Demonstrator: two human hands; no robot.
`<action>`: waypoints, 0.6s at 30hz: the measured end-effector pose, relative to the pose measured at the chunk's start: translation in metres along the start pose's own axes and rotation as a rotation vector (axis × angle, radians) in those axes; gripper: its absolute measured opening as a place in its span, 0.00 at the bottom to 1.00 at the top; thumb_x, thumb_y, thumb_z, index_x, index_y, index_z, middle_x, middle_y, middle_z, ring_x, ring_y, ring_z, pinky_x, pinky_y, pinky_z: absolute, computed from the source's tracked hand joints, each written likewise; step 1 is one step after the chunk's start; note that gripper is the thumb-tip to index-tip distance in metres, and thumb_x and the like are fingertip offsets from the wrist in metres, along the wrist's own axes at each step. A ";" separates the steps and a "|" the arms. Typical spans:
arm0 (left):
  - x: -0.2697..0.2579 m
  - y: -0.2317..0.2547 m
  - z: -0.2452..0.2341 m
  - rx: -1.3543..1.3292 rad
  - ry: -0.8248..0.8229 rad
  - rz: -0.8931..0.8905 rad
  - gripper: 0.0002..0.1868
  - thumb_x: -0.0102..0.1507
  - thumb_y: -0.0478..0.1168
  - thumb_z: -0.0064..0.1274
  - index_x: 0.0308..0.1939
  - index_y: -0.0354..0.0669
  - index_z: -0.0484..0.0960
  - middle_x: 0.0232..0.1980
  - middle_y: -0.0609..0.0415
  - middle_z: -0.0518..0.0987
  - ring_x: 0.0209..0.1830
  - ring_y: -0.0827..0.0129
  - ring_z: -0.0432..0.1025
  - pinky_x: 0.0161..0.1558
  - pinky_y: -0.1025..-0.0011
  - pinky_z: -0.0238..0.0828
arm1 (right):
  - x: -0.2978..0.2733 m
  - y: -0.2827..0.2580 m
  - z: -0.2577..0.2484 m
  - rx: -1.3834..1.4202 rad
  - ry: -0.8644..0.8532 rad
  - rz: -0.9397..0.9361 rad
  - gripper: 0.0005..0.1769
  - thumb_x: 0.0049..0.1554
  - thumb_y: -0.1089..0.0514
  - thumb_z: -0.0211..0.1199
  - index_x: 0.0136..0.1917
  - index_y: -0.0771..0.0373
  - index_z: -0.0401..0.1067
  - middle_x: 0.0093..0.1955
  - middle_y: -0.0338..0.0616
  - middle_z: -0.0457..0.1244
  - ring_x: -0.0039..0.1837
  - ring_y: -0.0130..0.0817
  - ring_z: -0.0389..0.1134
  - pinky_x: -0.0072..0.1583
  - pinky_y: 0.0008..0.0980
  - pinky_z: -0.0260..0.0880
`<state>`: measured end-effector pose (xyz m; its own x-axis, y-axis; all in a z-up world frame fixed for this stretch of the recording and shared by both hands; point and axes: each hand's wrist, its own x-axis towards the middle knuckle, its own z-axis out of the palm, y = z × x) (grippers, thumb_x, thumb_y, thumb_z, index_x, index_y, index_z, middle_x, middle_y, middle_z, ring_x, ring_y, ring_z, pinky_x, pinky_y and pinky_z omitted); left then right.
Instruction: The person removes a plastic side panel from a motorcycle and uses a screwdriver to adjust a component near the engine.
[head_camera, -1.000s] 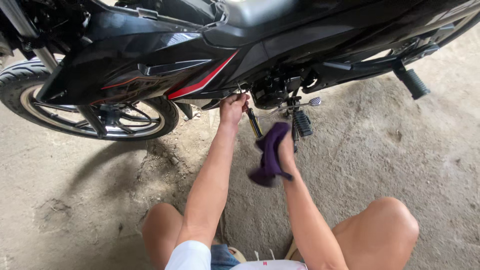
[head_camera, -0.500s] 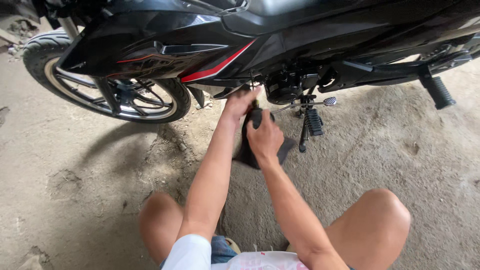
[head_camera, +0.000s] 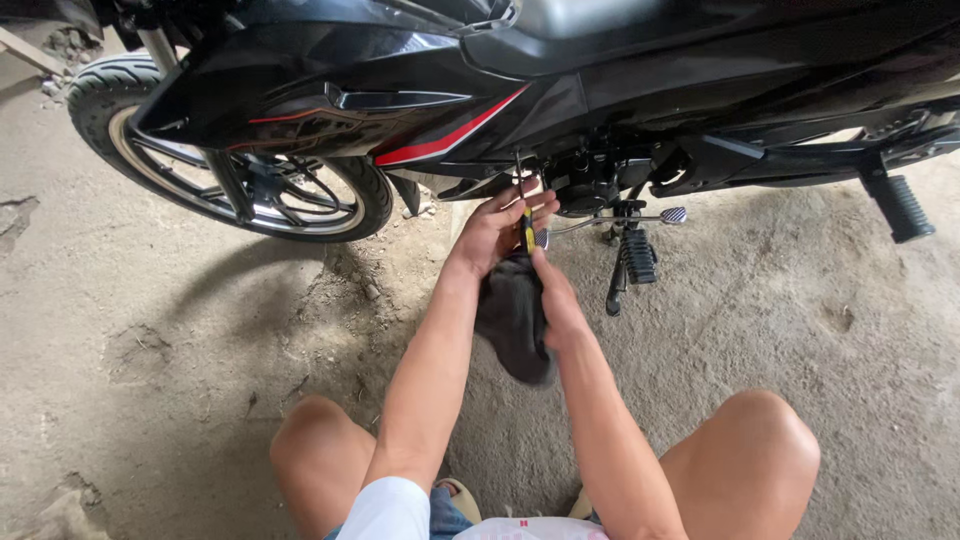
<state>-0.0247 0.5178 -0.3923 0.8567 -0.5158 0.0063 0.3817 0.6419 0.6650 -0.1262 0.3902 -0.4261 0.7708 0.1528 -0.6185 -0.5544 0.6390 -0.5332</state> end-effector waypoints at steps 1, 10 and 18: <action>0.001 -0.002 0.000 0.000 0.000 0.000 0.30 0.63 0.42 0.60 0.66 0.33 0.71 0.62 0.42 0.80 0.60 0.59 0.80 0.64 0.63 0.76 | 0.004 0.000 0.002 -0.044 -0.050 -0.170 0.32 0.59 0.34 0.58 0.62 0.61 0.71 0.52 0.44 0.71 0.51 0.35 0.74 0.52 0.37 0.75; 0.002 -0.028 -0.026 0.382 0.325 -0.059 0.26 0.62 0.37 0.63 0.61 0.29 0.75 0.47 0.46 0.83 0.42 0.60 0.79 0.46 0.65 0.77 | -0.008 0.004 0.011 -0.011 0.125 -0.301 0.24 0.60 0.40 0.59 0.59 0.58 0.70 0.47 0.42 0.68 0.44 0.33 0.70 0.43 0.34 0.72; 0.000 -0.019 -0.013 0.378 0.298 -0.036 0.22 0.58 0.37 0.62 0.56 0.42 0.79 0.45 0.49 0.86 0.41 0.70 0.82 0.46 0.71 0.80 | 0.005 0.002 0.013 -0.049 0.180 -0.266 0.25 0.62 0.41 0.56 0.64 0.58 0.69 0.53 0.41 0.68 0.51 0.30 0.71 0.49 0.31 0.71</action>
<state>-0.0278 0.5127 -0.4147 0.9285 -0.3136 -0.1989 0.3071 0.3475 0.8860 -0.1188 0.4022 -0.4226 0.8252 -0.1536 -0.5435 -0.3585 0.6012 -0.7142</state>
